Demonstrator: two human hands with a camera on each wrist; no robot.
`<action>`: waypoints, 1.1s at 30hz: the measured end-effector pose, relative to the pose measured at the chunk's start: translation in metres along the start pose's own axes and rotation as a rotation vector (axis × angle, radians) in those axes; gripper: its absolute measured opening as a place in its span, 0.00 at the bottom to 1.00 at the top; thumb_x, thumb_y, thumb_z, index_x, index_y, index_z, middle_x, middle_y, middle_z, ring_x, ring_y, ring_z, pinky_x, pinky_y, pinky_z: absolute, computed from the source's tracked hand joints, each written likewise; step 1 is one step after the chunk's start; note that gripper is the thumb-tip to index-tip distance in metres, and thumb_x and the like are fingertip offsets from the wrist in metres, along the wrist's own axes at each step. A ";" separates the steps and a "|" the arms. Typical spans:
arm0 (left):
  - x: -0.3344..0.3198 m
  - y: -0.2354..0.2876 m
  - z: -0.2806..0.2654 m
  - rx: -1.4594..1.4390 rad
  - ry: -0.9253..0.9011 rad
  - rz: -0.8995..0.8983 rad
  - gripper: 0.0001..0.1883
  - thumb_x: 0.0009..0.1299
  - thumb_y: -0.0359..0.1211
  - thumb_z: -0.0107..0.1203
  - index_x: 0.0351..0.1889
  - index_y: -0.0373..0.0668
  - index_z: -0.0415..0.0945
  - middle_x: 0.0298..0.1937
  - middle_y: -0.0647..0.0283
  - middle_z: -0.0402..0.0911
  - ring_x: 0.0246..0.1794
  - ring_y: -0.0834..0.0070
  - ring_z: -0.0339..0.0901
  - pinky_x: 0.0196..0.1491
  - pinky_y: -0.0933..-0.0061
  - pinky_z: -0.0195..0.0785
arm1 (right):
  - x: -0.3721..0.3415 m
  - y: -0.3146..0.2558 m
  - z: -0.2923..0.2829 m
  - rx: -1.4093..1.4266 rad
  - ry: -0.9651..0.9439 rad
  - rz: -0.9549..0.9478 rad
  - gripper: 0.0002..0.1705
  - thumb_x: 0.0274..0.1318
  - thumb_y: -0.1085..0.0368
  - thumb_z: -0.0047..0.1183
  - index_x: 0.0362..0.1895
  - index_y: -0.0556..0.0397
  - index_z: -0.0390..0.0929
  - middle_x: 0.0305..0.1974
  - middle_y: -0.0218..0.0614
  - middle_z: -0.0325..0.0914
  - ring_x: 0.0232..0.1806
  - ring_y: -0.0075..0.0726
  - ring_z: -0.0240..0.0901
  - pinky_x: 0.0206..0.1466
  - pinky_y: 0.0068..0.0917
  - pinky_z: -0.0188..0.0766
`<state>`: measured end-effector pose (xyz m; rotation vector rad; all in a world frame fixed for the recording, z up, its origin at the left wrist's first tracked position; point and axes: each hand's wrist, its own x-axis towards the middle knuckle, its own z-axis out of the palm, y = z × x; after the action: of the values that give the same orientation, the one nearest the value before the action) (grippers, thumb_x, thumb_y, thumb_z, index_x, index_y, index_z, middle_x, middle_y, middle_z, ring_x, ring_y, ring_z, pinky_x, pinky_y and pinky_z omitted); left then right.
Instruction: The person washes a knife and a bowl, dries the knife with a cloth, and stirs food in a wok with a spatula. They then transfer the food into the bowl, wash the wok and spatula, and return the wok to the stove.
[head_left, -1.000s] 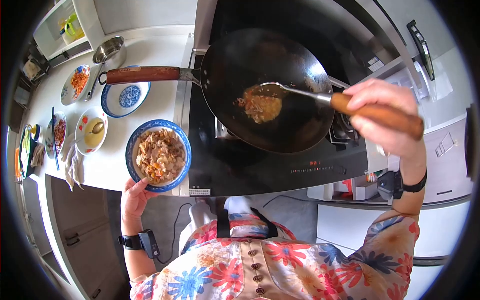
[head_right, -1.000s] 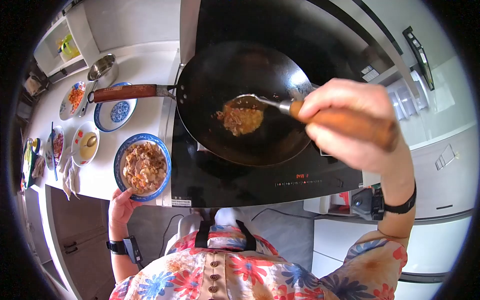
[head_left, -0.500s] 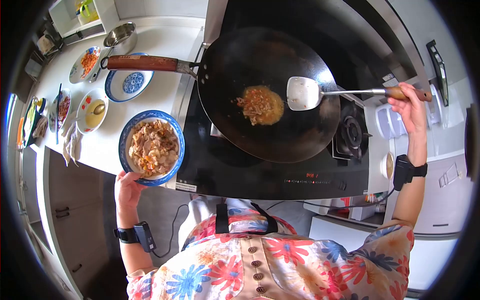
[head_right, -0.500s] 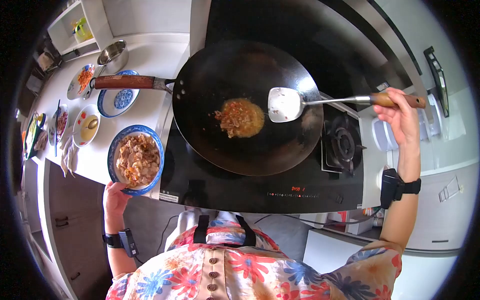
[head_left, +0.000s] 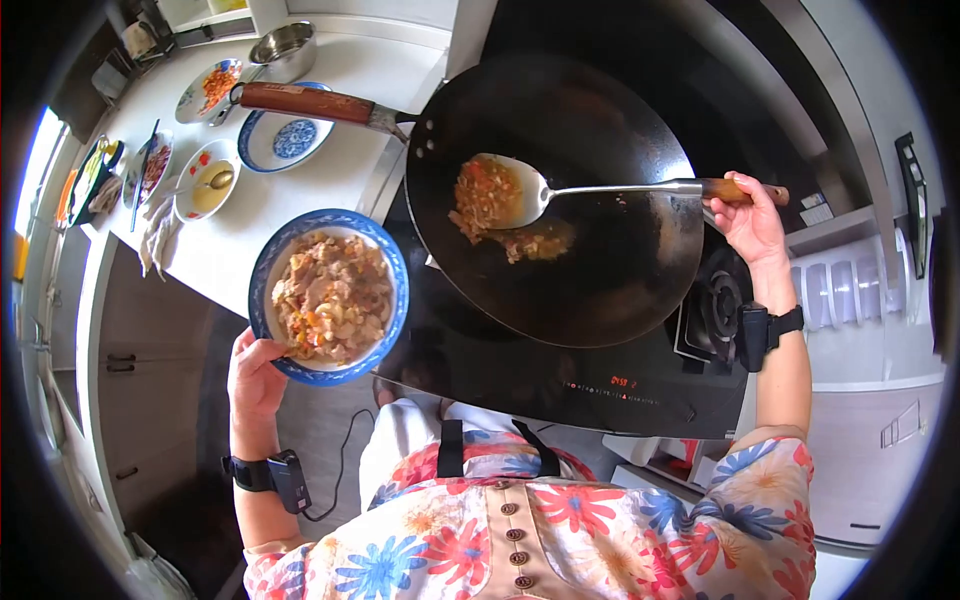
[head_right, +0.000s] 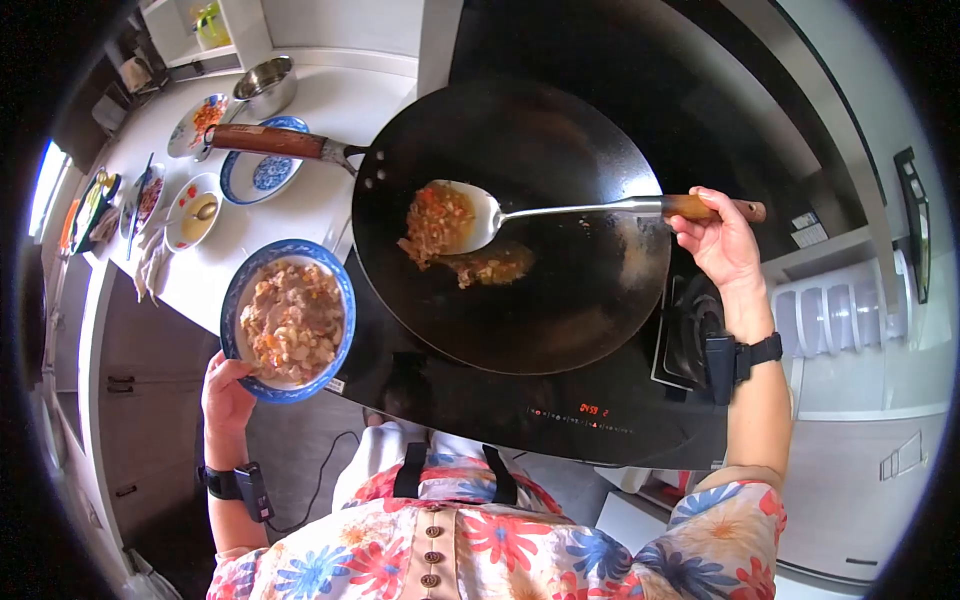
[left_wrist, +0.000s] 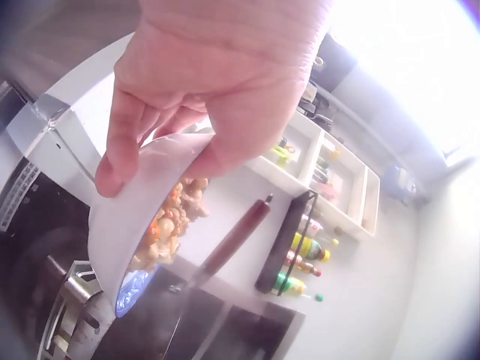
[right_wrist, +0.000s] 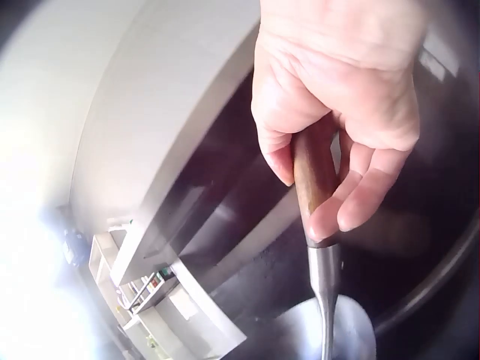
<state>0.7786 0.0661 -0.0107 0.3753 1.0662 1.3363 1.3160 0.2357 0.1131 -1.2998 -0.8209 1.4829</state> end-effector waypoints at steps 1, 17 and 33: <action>0.000 0.003 0.001 0.011 -0.021 -0.005 0.17 0.53 0.20 0.42 0.42 0.26 0.70 0.40 0.53 0.78 0.39 0.68 0.77 0.45 0.74 0.70 | 0.002 0.002 0.005 0.019 -0.012 -0.013 0.11 0.53 0.62 0.50 0.37 0.55 0.74 0.31 0.45 0.78 0.27 0.37 0.78 0.26 0.26 0.77; 0.003 0.021 0.007 0.051 -0.195 0.001 0.13 0.57 0.25 0.46 0.40 0.31 0.72 0.37 0.57 0.78 0.33 0.74 0.77 0.34 0.75 0.73 | -0.103 -0.031 0.049 -0.001 0.047 -0.282 0.13 0.54 0.60 0.47 0.40 0.55 0.71 0.32 0.46 0.77 0.25 0.35 0.77 0.24 0.23 0.75; 0.014 0.027 -0.005 0.097 -0.287 -0.046 0.13 0.58 0.25 0.47 0.41 0.31 0.72 0.38 0.57 0.78 0.34 0.72 0.78 0.36 0.73 0.75 | -0.234 -0.021 0.171 -0.695 -0.366 -0.849 0.13 0.55 0.56 0.46 0.40 0.46 0.63 0.40 0.55 0.70 0.25 0.37 0.75 0.33 0.26 0.73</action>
<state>0.7567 0.0844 0.0019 0.5926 0.8955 1.1518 1.1467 0.0384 0.2437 -0.9159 -1.9586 0.7484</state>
